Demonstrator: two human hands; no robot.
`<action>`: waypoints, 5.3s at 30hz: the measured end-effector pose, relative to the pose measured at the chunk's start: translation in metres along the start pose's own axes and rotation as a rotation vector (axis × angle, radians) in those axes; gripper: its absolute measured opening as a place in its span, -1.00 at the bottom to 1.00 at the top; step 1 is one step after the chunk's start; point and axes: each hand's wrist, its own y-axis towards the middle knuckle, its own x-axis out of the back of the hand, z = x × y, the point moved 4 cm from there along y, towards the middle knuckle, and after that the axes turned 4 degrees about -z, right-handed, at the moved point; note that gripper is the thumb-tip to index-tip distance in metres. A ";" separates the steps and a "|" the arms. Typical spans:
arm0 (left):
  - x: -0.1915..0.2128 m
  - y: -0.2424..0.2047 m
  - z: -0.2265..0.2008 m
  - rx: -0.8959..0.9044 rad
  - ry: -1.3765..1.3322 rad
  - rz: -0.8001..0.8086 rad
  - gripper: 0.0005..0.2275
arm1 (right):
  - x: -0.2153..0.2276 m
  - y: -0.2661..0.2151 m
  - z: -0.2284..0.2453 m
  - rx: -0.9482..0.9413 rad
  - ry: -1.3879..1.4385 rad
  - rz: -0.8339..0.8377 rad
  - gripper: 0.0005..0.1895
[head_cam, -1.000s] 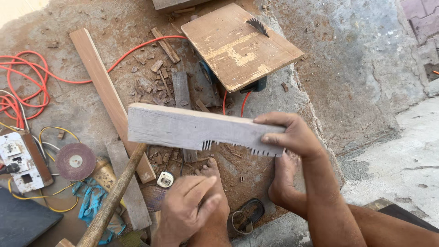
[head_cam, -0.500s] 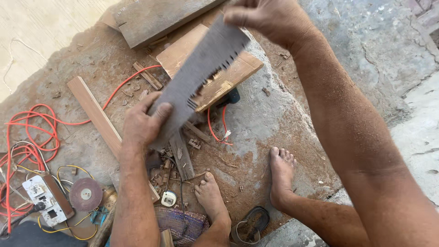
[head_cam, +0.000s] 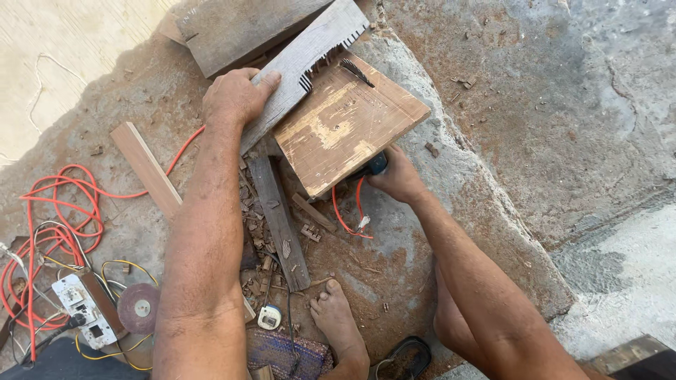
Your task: The person uses a table saw to cut notches into a wooden plank, then switches to a chisel and mallet to carve out the notched sections. The person repeatedly chips away wood to shape the plank.
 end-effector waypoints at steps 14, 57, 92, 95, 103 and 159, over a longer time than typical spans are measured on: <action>-0.017 0.011 -0.028 -0.118 0.080 -0.110 -0.42 | -0.027 0.027 -0.042 0.246 0.007 -0.058 -0.23; -0.022 0.006 -0.083 -0.238 0.131 -0.212 -0.49 | -0.025 0.026 -0.032 0.200 -0.082 -0.236 -0.48; -0.021 -0.013 -0.083 -0.084 0.109 -0.143 -0.50 | -0.031 0.028 -0.036 0.174 -0.112 -0.189 -0.46; -0.019 -0.008 -0.088 -0.073 0.109 -0.158 -0.51 | -0.028 0.029 -0.036 0.197 -0.112 -0.208 -0.47; -0.021 -0.007 -0.079 -0.082 0.112 -0.149 -0.51 | -0.029 0.027 -0.036 0.185 -0.082 -0.202 -0.46; -0.021 -0.009 -0.067 -0.021 0.106 -0.143 -0.50 | -0.030 0.029 -0.036 0.200 -0.093 -0.189 -0.41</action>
